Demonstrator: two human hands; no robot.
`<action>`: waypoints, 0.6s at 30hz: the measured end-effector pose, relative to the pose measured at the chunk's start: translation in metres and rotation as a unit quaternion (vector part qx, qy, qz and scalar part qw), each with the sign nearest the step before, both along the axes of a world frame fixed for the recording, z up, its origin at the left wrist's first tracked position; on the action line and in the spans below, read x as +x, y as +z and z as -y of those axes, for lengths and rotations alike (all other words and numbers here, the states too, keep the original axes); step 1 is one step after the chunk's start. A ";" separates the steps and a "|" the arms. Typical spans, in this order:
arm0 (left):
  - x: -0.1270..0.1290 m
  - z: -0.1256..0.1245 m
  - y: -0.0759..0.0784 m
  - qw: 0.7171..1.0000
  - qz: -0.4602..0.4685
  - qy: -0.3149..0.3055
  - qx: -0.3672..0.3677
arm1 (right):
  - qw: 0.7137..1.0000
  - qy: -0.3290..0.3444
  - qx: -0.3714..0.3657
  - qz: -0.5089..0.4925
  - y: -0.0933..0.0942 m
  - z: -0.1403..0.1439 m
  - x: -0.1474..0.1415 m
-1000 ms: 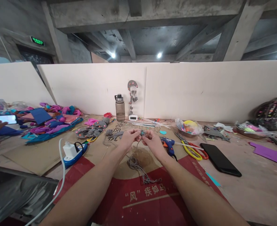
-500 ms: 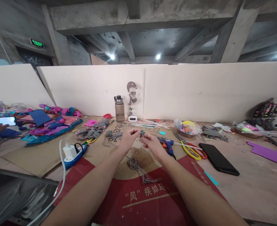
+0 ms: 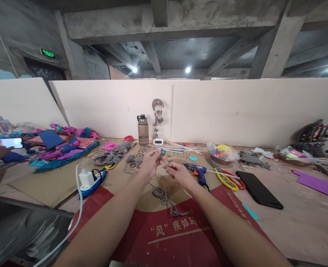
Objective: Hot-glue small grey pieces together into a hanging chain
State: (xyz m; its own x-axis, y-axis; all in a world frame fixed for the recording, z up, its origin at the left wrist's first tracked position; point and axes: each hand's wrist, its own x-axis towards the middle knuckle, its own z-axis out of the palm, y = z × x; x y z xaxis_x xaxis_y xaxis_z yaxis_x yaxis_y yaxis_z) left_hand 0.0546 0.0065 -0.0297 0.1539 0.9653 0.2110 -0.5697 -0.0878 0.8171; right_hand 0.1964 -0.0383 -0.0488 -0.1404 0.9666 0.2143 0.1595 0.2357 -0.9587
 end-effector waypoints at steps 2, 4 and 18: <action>-0.001 -0.005 -0.002 1.000 0.017 0.019 0.001 | 0.999 -0.023 0.029 -0.023 0.002 0.000 0.001; -0.003 -0.010 -0.005 0.999 0.026 0.043 -0.005 | 0.997 -0.045 0.054 -0.044 0.004 0.000 0.002; -0.010 -0.013 -0.001 0.996 0.016 0.083 -0.032 | 0.945 -0.227 0.132 0.197 0.032 -0.003 0.055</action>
State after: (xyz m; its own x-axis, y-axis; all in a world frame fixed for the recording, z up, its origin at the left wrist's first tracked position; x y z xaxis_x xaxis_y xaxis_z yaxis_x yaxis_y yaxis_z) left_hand 0.0449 0.0198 -0.0311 -0.0152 0.9885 0.1502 -0.5780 -0.1313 0.8054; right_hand 0.2519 -0.0350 -0.0165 0.1568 0.8663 0.4743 0.6334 0.2803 -0.7213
